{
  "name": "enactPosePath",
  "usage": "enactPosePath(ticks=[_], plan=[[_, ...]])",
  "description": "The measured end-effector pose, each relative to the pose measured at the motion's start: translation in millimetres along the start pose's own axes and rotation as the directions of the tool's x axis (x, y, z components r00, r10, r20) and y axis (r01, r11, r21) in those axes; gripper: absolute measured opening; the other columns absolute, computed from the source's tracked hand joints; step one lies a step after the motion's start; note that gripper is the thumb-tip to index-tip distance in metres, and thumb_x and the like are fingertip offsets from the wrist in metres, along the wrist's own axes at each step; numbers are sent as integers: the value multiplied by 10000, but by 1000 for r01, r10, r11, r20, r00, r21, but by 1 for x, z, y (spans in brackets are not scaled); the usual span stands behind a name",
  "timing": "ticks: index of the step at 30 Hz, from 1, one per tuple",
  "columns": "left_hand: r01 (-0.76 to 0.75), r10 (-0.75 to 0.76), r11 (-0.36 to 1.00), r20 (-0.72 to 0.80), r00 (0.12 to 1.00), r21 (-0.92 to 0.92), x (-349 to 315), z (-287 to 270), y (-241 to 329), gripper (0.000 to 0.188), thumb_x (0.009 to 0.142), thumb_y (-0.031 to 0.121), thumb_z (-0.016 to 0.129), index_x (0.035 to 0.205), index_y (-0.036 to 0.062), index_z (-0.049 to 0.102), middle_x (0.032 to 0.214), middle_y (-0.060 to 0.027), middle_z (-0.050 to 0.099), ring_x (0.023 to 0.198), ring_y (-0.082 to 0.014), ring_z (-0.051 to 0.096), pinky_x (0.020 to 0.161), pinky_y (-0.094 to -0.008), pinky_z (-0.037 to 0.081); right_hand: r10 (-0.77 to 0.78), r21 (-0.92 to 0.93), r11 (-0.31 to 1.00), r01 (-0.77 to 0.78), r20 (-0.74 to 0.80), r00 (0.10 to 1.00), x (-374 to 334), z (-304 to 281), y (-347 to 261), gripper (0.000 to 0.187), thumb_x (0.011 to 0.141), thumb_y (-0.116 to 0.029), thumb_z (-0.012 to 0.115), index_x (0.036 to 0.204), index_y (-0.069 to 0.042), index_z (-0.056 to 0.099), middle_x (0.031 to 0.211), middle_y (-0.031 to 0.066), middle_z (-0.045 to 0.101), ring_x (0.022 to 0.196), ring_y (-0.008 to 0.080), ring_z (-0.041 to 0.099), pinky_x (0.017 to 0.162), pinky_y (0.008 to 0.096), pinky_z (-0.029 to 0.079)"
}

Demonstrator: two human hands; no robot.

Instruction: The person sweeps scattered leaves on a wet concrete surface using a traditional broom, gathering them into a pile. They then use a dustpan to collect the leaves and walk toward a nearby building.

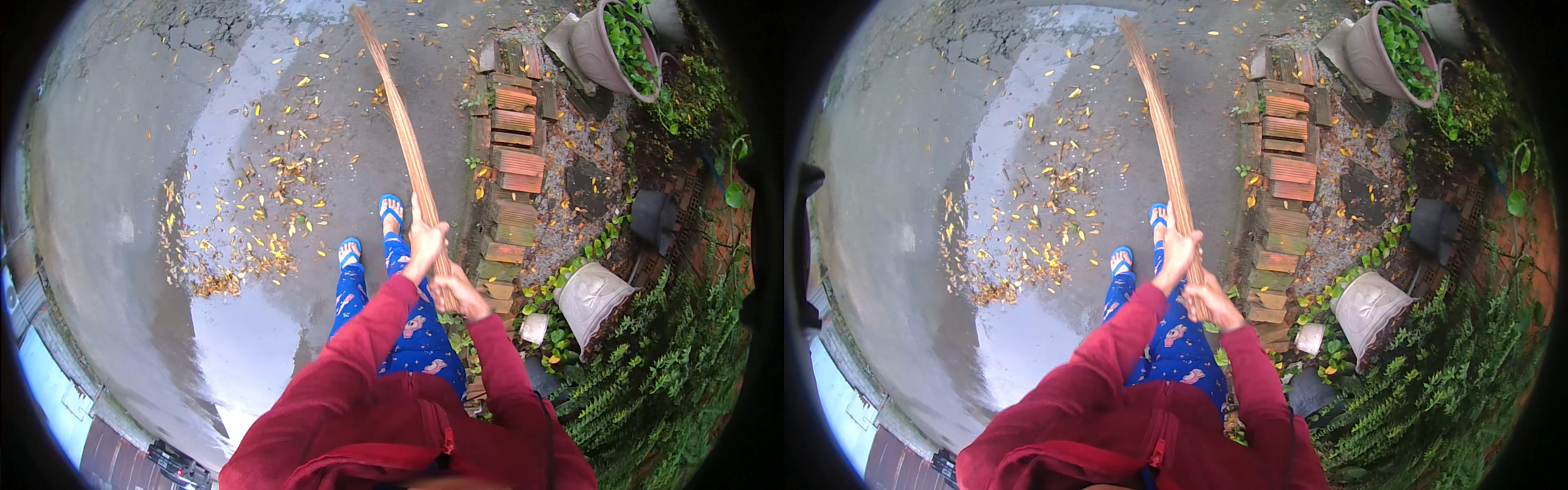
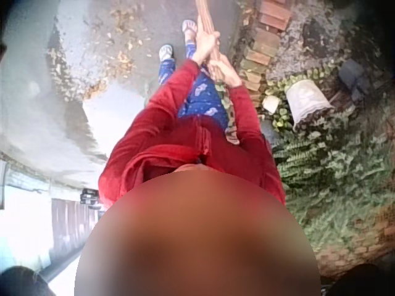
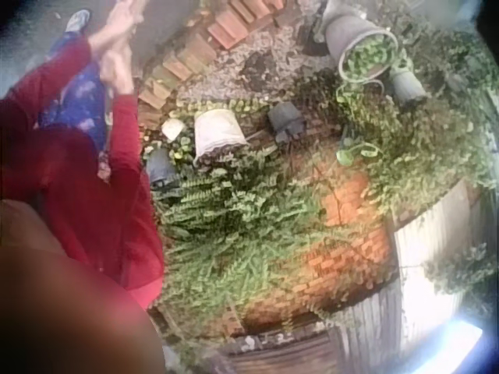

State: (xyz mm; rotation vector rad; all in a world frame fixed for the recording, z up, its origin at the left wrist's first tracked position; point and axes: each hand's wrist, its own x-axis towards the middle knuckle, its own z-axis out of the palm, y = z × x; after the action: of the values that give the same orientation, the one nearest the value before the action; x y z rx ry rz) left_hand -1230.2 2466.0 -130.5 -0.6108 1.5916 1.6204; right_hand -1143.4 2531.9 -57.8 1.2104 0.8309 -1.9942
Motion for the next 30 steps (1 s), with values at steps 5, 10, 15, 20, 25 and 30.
enactPosePath(ticks=[5,10,15,20,25,30], plan=[[88,-90,996,130,987,20,-9,0,7,910,704,4,562,1452,207,86,698,-84,581,477,-158,531,413,-291,453,-93,87,991,100,-83,992,-10,26,16,412,750,-34,503,1133,-98,367,602,25,461,414,144,478,346,301,419],[120,-126,992,293,948,37,61,-27,12,885,707,23,579,1448,198,128,615,-55,538,454,-145,505,390,-309,437,-109,146,980,133,-163,981,61,53,-10,110,783,-83,531,886,-51,509,612,41,496,451,161,499,393,309,445],[241,-259,956,-92,962,-170,34,-21,21,879,718,12,564,1447,215,115,650,-57,549,442,-152,505,376,-285,431,191,-137,973,-184,35,981,38,32,-43,117,791,-93,548,888,-64,490,595,16,484,443,136,484,376,289,419],[-32,-33,973,-274,961,-230,-2,12,54,907,722,-9,571,1449,246,93,735,-81,571,466,-158,533,400,-291,451,-16,-154,988,34,120,993,-15,16,-67,364,749,-66,523,1083,-85,379,587,32,463,391,145,476,321,282,396],[-60,64,982,19,998,-178,48,3,92,878,712,34,585,1444,225,140,814,-108,606,522,-163,560,470,-319,482,-107,-252,964,86,-71,992,28,45,-100,207,749,-64,506,949,-57,452,579,42,467,399,166,487,342,311,417],[40,9,933,134,991,-357,110,-49,101,867,693,38,604,1435,166,174,730,-61,556,490,-144,504,425,-294,435,-199,-183,968,173,-135,971,101,100,-99,51,755,-58,515,784,-19,529,609,39,518,468,167,524,407,307,446]])
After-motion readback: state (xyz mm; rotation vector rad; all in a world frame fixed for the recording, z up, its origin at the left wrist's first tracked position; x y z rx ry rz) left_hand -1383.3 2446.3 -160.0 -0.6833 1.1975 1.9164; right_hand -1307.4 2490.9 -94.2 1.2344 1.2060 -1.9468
